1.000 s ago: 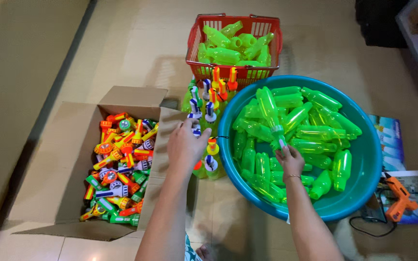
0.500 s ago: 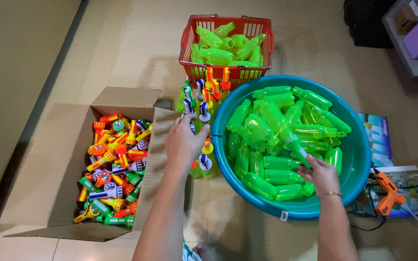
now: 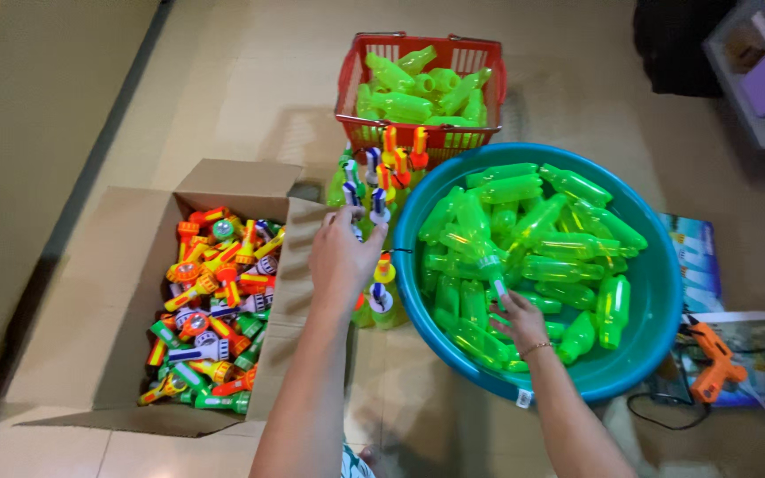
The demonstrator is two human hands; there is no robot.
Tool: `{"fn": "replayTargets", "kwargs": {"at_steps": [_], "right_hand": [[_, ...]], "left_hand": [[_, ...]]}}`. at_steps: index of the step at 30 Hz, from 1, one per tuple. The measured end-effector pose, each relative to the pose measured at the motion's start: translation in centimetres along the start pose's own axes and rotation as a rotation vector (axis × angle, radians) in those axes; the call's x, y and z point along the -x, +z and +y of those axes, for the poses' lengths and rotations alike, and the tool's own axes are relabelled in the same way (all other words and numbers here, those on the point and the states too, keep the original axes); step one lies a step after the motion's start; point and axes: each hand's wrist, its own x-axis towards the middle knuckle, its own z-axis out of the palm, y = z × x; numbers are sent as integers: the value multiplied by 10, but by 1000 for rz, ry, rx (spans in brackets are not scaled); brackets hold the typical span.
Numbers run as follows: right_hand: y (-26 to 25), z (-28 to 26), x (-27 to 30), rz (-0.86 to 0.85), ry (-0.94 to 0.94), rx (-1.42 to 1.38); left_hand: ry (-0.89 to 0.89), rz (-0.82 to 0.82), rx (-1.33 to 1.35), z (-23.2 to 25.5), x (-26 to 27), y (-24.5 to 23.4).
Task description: The person assembles toy components by attaching small orange and white parts to green plastic bottles and then testing the assembled light-up toys in a basin.
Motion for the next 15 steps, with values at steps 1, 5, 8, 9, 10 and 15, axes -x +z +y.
{"fn": "replayTargets", "kwargs": {"at_steps": [1,5,8,9,10,15], "right_hand": [[9,5,-2,3,42,17],[47,18,-22,-29,43,126],[67,26,-29,-88,2,213],[72,31,-28,-89,4,213],[77,38,-25,-82,30,266],[80,56,-10,-98,107,203]], "left_hand": [[-5,5,-6,-3,-1,-1],[9,40,-30,-18,1,-8],[-20,55,-50,-25,-1,-17],[-44,48,-57,-27,-1,-20],[-46,48,-57,-29,-1,-21],[-54,26,-65,-40,-2,-22]]}}
